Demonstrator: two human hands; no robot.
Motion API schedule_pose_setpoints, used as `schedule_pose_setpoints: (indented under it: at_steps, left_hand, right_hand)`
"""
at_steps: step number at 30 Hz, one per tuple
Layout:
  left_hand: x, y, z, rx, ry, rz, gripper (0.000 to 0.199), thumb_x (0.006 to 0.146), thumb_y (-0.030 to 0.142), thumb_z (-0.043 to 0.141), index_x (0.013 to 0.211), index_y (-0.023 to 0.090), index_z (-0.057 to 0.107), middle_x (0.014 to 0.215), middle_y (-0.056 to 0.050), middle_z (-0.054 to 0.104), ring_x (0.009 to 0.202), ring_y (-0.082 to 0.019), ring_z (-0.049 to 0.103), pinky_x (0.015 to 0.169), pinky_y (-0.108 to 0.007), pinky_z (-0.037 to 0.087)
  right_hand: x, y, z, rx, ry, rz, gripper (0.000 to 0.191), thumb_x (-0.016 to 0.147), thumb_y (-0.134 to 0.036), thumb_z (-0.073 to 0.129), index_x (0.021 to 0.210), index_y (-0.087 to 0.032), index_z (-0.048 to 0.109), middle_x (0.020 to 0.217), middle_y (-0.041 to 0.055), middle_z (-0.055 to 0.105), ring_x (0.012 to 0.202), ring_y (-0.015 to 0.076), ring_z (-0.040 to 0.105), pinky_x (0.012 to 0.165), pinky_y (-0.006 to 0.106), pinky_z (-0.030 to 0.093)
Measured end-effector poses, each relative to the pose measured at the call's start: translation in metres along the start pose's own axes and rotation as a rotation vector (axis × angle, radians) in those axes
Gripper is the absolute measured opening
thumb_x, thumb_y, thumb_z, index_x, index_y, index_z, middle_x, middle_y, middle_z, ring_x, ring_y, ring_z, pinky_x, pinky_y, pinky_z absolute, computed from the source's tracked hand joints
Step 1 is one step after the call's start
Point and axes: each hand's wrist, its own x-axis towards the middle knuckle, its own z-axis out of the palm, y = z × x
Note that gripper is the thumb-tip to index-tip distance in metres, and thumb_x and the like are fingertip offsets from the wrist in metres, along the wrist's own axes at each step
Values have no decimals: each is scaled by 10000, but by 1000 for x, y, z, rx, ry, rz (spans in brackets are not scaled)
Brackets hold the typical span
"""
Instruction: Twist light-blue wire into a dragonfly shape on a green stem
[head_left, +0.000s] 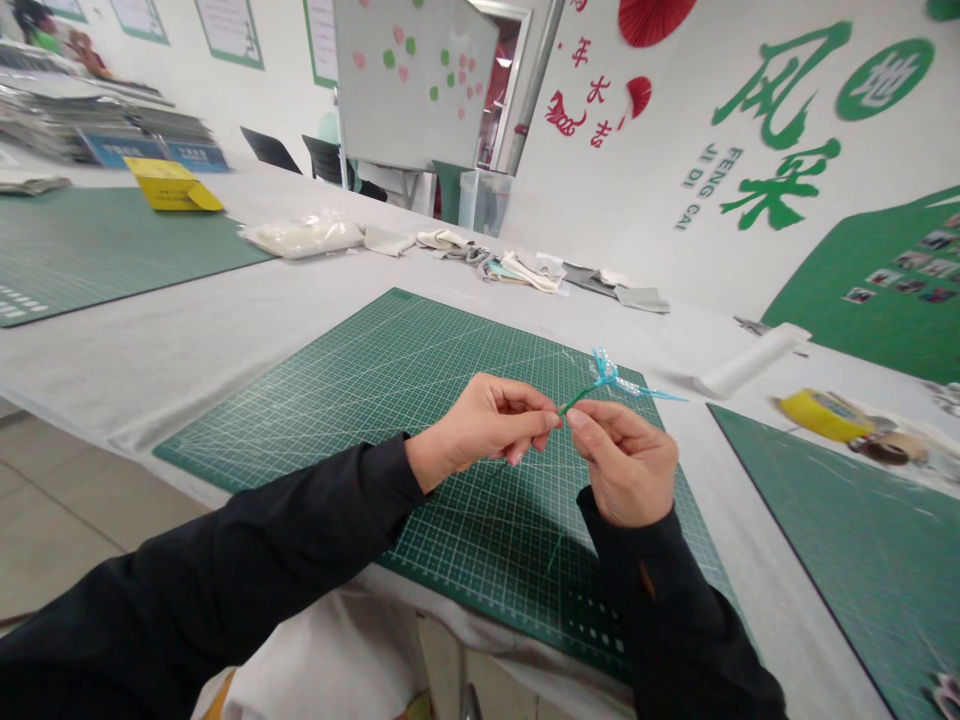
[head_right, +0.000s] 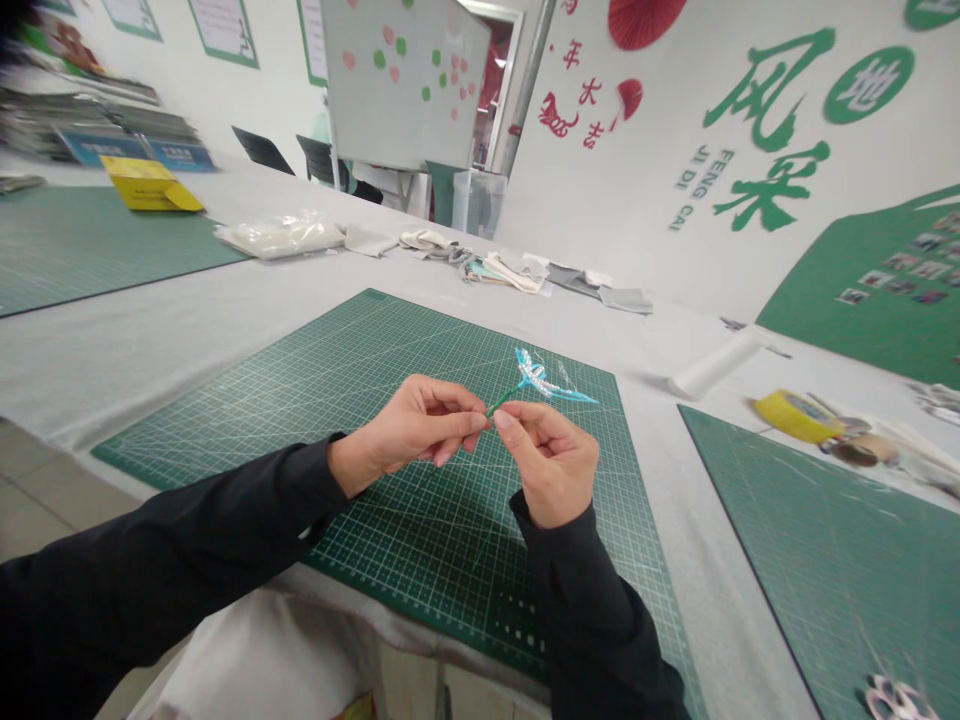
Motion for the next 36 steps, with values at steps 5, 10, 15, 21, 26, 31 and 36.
schedule_pose_setpoints:
  at_steps: [5,10,15,21,26,31,36]
  left_hand:
    - [-1,2,1,25,14,16,195,721,264,684,734,84,609,529,24,589,314,-21,446,285,-125,280]
    - [-1,2,3,21,27,30,247,689,298,718,724,82,603,522,24,588,310,-20,441,299,-132,304]
    - [-1,1,1,31,-4,15,240,706,302,710,734,86,609,536,20,599,315,-19,443,306,-138,294]
    - [0,-1,-10,-182,-251,-127,162,776,253,644,793,93,625,644,-20,648,344,-23,466,299,-148,206]
    - [-1,1,-14,-284,-352,-205,151,780,234,641,800,84,636,651,-20,649,352,-20,479,300,-139,205]
    - [-1,3,-13,-313,-330,-237,151,766,227,657,783,78,642,604,-6,631,349,-6,461,301,-114,225]
    - [-1,1,-9,-288,-283,-185,169,757,244,670,771,77,649,591,0,620,336,0,435,281,-114,210]
  right_hand:
    - [-1,-2,0,0,10,-9,105,693,-237,749,782,-190,718,432,-82,394,419,43,297,440,226,231]
    - [-1,-2,-1,-13,11,2,106,690,-235,751,778,-186,716,428,-86,369,420,45,303,444,228,232]
    - [0,0,-4,-1,2,14,92,694,-228,748,766,-181,715,423,-91,346,414,42,293,441,226,238]
    - [0,-9,-3,147,-150,49,68,725,-207,714,794,-206,715,446,-68,474,401,54,362,444,233,347]
    - [-1,-14,-2,214,-245,73,64,736,-226,701,795,-204,715,566,-9,630,409,64,410,440,252,401]
    - [-2,-11,-5,142,-186,87,85,722,-252,725,784,-195,714,487,-36,565,440,57,422,448,218,330]
    - [-1,-12,-3,115,-171,65,101,728,-273,714,777,-184,708,540,-23,585,427,50,378,434,228,300]
